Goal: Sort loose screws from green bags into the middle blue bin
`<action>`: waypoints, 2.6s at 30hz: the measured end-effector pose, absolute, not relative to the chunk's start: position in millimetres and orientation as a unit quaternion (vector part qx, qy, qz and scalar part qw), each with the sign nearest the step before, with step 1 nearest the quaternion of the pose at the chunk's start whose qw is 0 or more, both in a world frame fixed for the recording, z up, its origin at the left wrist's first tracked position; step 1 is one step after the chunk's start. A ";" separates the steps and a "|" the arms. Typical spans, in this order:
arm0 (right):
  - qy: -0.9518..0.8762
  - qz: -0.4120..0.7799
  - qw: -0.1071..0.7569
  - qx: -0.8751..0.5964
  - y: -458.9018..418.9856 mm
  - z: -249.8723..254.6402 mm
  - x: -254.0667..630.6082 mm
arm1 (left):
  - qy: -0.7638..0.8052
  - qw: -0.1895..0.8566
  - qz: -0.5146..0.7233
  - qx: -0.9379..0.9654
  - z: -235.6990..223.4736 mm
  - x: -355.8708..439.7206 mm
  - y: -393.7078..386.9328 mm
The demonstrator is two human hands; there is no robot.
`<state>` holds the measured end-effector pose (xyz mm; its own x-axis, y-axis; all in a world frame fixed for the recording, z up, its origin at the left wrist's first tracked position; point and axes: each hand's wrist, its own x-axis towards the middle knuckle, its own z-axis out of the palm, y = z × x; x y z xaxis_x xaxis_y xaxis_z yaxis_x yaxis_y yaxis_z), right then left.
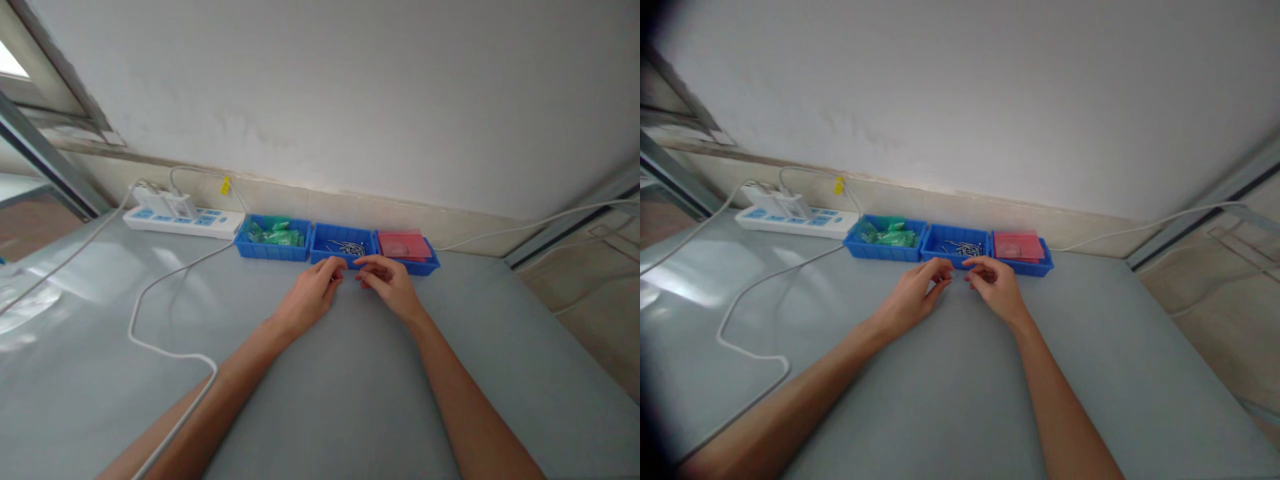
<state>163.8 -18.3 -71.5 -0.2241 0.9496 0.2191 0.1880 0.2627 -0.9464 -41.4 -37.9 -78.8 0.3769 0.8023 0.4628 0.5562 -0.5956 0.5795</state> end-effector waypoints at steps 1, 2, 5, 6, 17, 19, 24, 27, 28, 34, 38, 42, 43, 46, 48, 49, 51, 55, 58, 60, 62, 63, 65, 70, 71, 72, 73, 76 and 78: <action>-0.661 0.429 0.437 -0.433 -18.2 -72.0 163.4 | 0.410 0.176 0.395 0.803 -78.1 -40.7 -37.9; -0.665 0.435 0.428 -0.430 -18.2 -72.5 162.9 | 0.402 0.184 0.415 0.795 -77.6 -40.1 -37.9; -0.671 0.465 0.411 -0.405 -18.7 -73.0 161.8 | 0.388 0.193 0.443 0.785 -77.8 -39.1 -38.3; -0.673 0.474 0.406 -0.398 -18.9 -73.0 161.8 | 0.385 0.192 0.446 0.785 -78.3 -39.2 -38.4; -0.680 0.495 0.376 -0.388 -20.1 -69.9 162.1 | 0.393 0.177 0.430 0.793 -77.6 -43.0 -38.6; -0.669 0.507 0.383 -0.385 -20.6 -68.5 162.6 | 0.396 0.184 0.432 0.789 -76.8 -42.8 -38.3; -0.639 0.538 0.396 -0.381 -20.5 -66.7 163.0 | 0.385 0.186 0.436 0.792 -78.8 -43.0 -37.4; -0.633 0.533 0.407 -0.386 -19.6 -67.1 162.8 | 0.398 0.176 0.430 0.791 -80.2 -43.6 -37.1; -0.632 0.525 0.413 -0.391 -19.1 -67.5 162.8 | 0.407 0.170 0.425 0.790 -80.3 -43.9 -37.1; -0.624 0.460 0.466 -0.427 -15.0 -70.3 164.9 | 0.456 0.143 0.332 0.813 -79.9 -46.2 -37.1; -0.631 0.401 0.482 -0.457 -11.4 -74.3 166.5 | 0.453 0.141 0.295 0.829 -78.5 -45.1 -38.5; -0.638 0.376 0.471 -0.479 -10.3 -77.6 167.4 | 0.459 0.140 0.293 0.827 -77.1 -43.5 -40.4; -0.640 0.374 0.470 -0.479 -10.5 -77.7 167.4 | 0.460 0.140 0.293 0.827 -77.0 -43.4 -40.8; -0.648 0.362 0.467 -0.480 -11.8 -77.1 167.1 | 0.461 0.139 0.291 0.827 -76.8 -43.6 -41.1; -0.651 0.360 0.465 -0.479 -12.4 -76.4 166.8 | 0.461 0.139 0.289 0.828 -76.4 -43.7 -41.0; -0.651 0.361 0.464 -0.479 -12.5 -76.1 166.6 | 0.461 0.139 0.287 0.828 -76.2 -43.6 -40.9; -0.648 0.367 0.465 -0.479 -12.6 -75.6 166.2 | 0.460 0.141 0.286 0.828 -75.9 -43.4 -40.9; -0.640 0.376 0.483 -0.465 -14.1 -73.0 165.0 | 0.459 0.144 0.286 0.828 -76.8 -42.9 -41.2; -0.633 0.379 0.526 -0.423 -16.9 -68.4 164.8 | 0.465 0.140 0.283 0.827 -77.5 -43.2 -40.9; -0.638 0.367 0.539 -0.409 -19.0 -65.1 165.4 | 0.476 0.129 0.284 0.822 -77.1 -44.0 -40.1; -0.653 0.345 0.528 -0.419 -20.6 -63.7 166.2 | 0.491 0.115 0.293 0.812 -75.9 -45.8 -38.7; -0.661 0.332 0.518 -0.430 -21.0 -64.2 166.6 | 0.498 0.107 0.300 0.807 -75.1 -47.1 -37.7; -0.677 0.308 0.493 -0.451 -20.8 -67.7 166.9 | 0.511 0.096 0.308 0.797 -73.6 -50.6 -35.4; -0.736 0.253 0.414 -0.472 -17.2 -84.8 164.5 | 0.546 0.112 0.279 0.782 -74.0 -62.8 -28.1; -0.749 0.243 0.398 -0.472 -16.5 -87.9 163.7 | 0.553 0.117 0.273 0.779 -75.3 -64.9 -26.4; -0.759 0.234 0.383 -0.472 -16.0 -90.5 163.0 | 0.556 0.123 0.268 0.777 -76.9 -66.8 -24.8; -0.766 0.225 0.372 -0.473 -15.5 -92.5 162.3 | 0.557 0.128 0.263 0.777 -78.8 -68.4 -23.3; -0.773 0.209 0.357 -0.481 -14.6 -95.4 161.0 | 0.556 0.137 0.256 0.778 -84.4 -70.8 -20.3; -0.775 0.201 0.352 -0.484 -14.1 -95.7 160.4 | 0.557 0.141 0.256 0.778 -86.3 -70.9 -19.9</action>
<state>160.4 -14.1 -95.7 -0.2826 0.8926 0.3514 0.6096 0.4499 -0.6526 -70.9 -19.9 -86.3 0.2493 0.9378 0.2417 0.7936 -0.3409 0.5039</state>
